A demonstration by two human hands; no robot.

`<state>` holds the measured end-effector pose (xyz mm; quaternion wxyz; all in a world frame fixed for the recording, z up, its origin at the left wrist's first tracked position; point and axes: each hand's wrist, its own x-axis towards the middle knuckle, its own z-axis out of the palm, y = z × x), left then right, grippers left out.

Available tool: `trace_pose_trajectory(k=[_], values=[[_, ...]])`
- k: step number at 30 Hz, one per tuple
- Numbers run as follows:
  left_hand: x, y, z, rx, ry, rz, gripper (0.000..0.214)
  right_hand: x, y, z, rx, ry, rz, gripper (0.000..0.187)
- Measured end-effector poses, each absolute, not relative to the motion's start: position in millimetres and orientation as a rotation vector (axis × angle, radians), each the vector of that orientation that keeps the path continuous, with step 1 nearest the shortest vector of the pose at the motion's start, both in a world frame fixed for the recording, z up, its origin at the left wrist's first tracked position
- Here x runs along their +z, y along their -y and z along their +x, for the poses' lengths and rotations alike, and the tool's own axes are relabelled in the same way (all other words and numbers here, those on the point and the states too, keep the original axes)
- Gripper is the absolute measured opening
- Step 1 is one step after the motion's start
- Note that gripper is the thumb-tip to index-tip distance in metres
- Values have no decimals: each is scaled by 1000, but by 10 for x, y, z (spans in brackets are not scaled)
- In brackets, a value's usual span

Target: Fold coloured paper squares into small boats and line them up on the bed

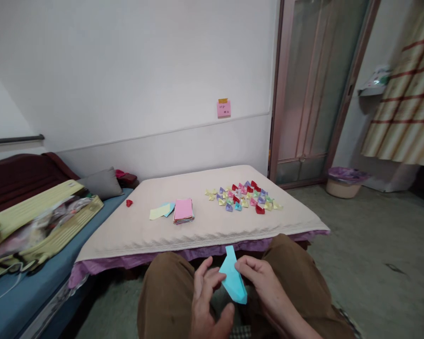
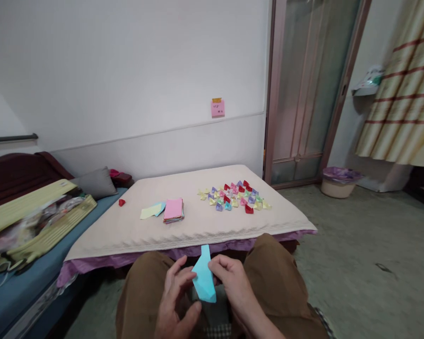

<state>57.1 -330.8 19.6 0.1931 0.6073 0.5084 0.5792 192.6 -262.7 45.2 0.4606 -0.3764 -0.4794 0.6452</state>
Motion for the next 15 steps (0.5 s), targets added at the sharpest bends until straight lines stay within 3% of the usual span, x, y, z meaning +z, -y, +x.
trace_pose_trajectory(k=[7, 15], values=[[282, 3269, 607, 1583, -1522, 1614, 10, 434, 2653, 1868, 1571, 1246, -950, 29], [370, 3235, 733, 1585, -1665, 1366, 10, 469, 2682, 1826, 1577, 1266, -960, 29]])
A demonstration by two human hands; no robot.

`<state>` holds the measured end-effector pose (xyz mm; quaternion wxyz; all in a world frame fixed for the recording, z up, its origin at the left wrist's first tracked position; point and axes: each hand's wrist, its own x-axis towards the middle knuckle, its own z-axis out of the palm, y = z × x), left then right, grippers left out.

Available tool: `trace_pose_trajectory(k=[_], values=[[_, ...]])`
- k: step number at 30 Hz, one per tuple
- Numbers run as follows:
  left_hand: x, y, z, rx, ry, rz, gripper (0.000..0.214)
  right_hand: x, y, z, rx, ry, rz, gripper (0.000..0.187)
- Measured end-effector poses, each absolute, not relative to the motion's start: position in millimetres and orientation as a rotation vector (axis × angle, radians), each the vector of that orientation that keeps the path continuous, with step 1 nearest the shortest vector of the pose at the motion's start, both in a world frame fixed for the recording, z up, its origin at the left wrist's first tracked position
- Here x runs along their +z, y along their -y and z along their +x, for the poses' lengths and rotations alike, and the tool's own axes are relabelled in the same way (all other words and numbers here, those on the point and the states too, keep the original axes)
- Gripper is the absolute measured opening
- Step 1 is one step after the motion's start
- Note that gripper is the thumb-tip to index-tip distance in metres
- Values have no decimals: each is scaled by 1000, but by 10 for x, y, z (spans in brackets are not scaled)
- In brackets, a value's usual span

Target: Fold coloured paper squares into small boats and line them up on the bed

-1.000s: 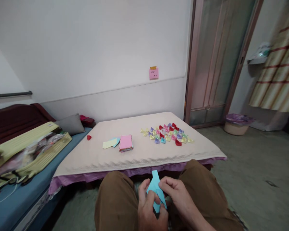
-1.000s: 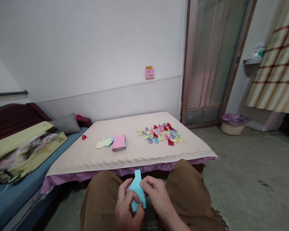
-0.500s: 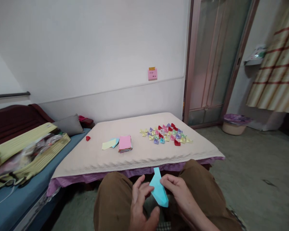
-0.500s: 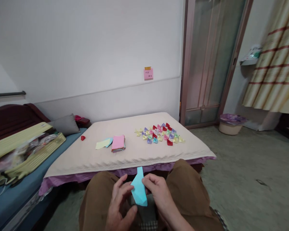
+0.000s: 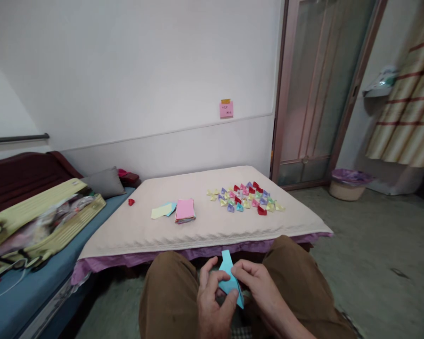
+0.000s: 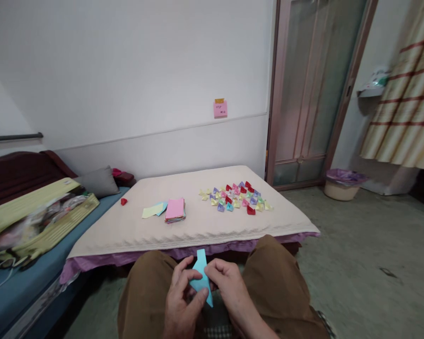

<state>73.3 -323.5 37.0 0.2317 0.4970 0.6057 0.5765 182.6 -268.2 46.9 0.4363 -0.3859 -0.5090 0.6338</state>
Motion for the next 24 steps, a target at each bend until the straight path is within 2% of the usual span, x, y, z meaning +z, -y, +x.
trace_pose_trajectory(k=[3, 5, 7, 14, 21, 24], values=[[375, 3225, 770, 1642, -1683, 1250, 14, 462, 2696, 1809, 1535, 1301, -971, 30], [350, 3221, 780, 1666, -1694, 1230, 9, 439, 2712, 1791, 1484, 1344, -985, 30], [314, 3220, 777, 1663, -1707, 1276, 4, 399, 2733, 1769, 1395, 1393, -999, 31], [226, 3230, 758, 1614, -1764, 1403, 6, 194, 2789, 1723, 1056, 1562, -1050, 29], [217, 3219, 774, 1604, -1761, 1301, 10, 164, 2770, 1725, 953, 1665, -1071, 29], [240, 3237, 772, 1646, -1711, 1169, 24, 126, 2767, 1717, 833, 1737, -1105, 26]])
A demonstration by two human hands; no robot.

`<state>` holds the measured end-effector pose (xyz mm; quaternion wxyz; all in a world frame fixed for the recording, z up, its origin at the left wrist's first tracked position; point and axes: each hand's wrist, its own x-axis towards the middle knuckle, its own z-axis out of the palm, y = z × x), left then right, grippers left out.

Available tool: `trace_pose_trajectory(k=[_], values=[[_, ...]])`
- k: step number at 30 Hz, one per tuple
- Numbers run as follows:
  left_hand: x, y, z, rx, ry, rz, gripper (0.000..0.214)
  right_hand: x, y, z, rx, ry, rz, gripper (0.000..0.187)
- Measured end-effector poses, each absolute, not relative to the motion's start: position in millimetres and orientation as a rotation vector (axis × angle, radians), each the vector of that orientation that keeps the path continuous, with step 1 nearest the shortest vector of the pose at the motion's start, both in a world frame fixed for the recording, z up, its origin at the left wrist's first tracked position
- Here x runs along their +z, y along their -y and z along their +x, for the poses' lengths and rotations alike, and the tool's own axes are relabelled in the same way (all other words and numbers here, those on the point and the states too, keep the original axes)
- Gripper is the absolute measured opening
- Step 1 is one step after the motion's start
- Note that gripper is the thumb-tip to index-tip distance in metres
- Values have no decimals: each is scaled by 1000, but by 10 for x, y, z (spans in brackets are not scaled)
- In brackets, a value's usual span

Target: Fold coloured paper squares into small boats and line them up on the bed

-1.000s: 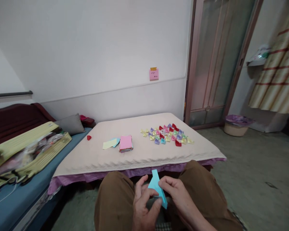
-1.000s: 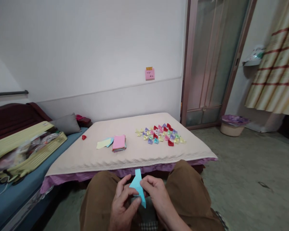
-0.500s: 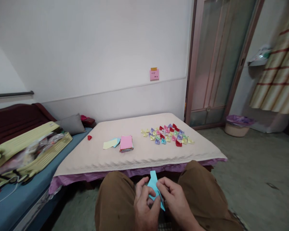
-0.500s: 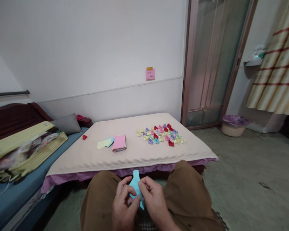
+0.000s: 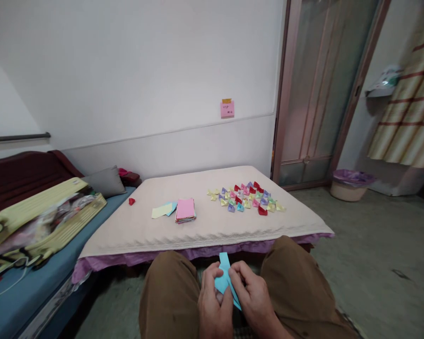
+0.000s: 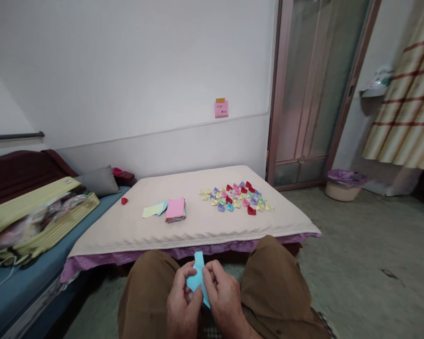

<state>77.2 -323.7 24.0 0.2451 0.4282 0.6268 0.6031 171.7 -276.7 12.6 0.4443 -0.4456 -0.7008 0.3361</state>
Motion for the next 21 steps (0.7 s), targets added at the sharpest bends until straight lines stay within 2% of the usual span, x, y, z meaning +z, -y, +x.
trace_pose_trajectory(k=[5, 7, 11, 16, 21], values=[[274, 3264, 769, 1596, -1564, 1051, 38, 18, 2762, 1724, 535, 1837, -1076, 23], [267, 3244, 781, 1621, -1440, 980, 39, -2, 2756, 1732, 527, 1834, -1058, 24], [213, 3196, 803, 1702, -1361, 903, 44, 35, 2741, 1725, 794, 1760, -1056, 26], [177, 3215, 822, 1714, -1683, 1060, 47, 119, 2752, 1634, 1146, 1515, -947, 27], [168, 3228, 870, 1631, -1827, 1188, 47, 117, 2802, 1567, 1336, 1316, -888, 28]])
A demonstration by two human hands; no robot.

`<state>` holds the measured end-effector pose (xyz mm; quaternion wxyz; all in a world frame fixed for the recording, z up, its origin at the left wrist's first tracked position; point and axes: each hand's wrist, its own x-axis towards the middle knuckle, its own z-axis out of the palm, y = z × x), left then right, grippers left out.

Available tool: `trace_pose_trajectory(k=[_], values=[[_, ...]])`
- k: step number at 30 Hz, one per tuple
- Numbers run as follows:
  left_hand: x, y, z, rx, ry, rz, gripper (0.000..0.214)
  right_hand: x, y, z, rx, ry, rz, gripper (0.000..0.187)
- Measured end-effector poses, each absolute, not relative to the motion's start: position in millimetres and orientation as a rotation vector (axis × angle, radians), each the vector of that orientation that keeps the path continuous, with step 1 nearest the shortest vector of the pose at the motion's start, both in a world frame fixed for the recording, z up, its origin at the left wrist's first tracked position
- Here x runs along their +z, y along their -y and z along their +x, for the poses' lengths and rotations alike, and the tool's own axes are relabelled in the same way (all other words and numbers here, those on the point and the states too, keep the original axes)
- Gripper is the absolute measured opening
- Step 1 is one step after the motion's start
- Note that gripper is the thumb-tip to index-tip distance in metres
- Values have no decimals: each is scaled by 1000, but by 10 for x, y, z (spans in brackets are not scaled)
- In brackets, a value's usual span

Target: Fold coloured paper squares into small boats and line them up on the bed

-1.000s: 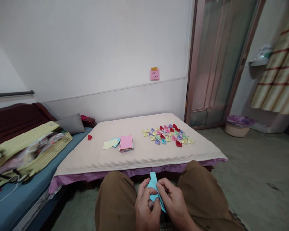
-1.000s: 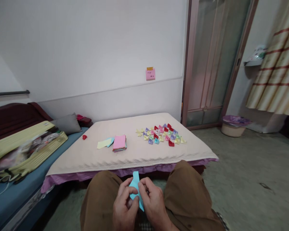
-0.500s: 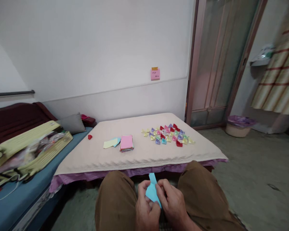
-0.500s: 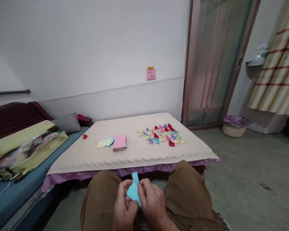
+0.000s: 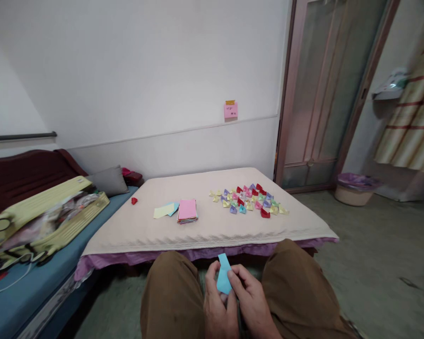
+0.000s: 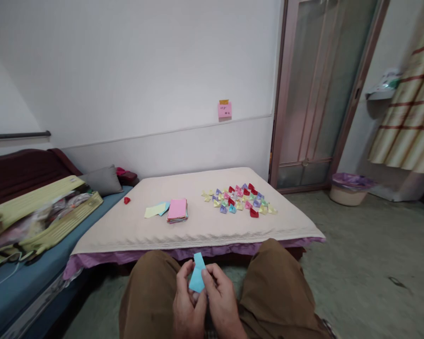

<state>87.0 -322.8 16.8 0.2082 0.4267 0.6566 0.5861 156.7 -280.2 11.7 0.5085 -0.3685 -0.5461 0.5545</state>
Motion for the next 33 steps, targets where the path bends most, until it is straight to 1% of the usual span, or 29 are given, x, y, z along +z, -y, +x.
trace_pose_trajectory(k=[3, 6, 10, 13, 22, 29, 33], values=[[135, 3219, 873, 1636, -1805, 1217, 47, 94, 2790, 1595, 1403, 1258, -854, 29], [132, 3228, 818, 1739, -1753, 1302, 47, 94, 2742, 1655, 1467, 1226, -828, 29], [237, 3259, 694, 1866, -1740, 1436, 22, 141, 2715, 1709, 1555, 1188, -830, 29], [339, 3263, 637, 1844, -1810, 1493, 14, 164, 2732, 1707, 1617, 1162, -812, 29], [403, 3256, 659, 1839, -1836, 1563, 11, 128, 2720, 1715, 1573, 1313, -791, 31], [419, 3300, 666, 1989, -1675, 1555, 15, 158, 2747, 1697, 1896, 1098, -558, 33], [528, 3305, 608, 1917, -1630, 1336, 13, 168, 2777, 1693, 2001, 1022, -511, 36]])
